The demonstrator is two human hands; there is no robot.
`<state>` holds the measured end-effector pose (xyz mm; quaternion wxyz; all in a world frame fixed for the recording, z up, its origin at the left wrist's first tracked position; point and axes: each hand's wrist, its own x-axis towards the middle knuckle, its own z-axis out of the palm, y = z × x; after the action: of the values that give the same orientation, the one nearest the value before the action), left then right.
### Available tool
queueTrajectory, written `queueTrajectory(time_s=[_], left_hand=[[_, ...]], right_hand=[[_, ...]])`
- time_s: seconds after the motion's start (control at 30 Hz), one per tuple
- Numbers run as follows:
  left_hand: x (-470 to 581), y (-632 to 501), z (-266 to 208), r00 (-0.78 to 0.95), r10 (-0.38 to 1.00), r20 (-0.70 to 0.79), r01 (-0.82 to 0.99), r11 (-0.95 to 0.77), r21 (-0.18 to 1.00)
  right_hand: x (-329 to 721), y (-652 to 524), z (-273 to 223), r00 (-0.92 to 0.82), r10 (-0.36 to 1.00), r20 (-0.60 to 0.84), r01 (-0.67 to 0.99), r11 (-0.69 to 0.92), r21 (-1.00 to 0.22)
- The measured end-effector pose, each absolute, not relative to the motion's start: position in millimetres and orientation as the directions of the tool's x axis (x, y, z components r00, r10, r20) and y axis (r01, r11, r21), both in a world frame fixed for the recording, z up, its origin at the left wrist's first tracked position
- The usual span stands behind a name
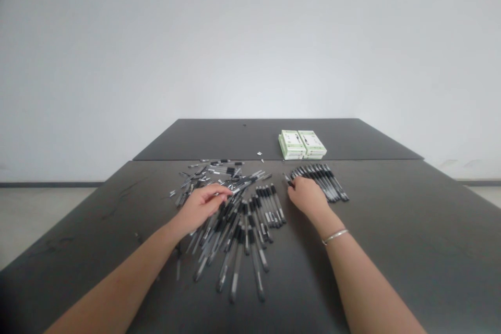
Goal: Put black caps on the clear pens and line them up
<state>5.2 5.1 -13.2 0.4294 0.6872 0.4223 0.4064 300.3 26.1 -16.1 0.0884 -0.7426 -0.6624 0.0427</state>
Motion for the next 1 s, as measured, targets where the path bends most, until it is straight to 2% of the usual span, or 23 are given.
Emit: queueTrajectory(time_s=[0.23,0.53,0.67,0.77,1.0], left_hand=[[2,10,-14,0.267,0.927,0.265,0.337,-0.347,0.875],[2,9,-10,0.248,0.924,0.292,0.364,-0.368,0.856],[2,10,-12,0.242,0.926,0.291,0.353,-0.363,0.862],[2,10,-12,0.237,0.930,0.282,0.346,-0.352,0.870],[2,9,-11,0.231,0.930,0.286,0.355,-0.354,0.865]], right_hand=[[302,25,-19,0.138,0.990,0.043,0.989,-0.135,-0.064],[300,22,-15,0.134,0.988,0.081,0.991,-0.133,-0.020],[289,19,-10,0.098,0.985,0.140,0.991,-0.084,-0.101],[278,16,-9,0.046,0.994,0.103,0.982,-0.026,-0.187],[265,12,-16,0.004,0.999,0.051,0.983,0.005,-0.182]])
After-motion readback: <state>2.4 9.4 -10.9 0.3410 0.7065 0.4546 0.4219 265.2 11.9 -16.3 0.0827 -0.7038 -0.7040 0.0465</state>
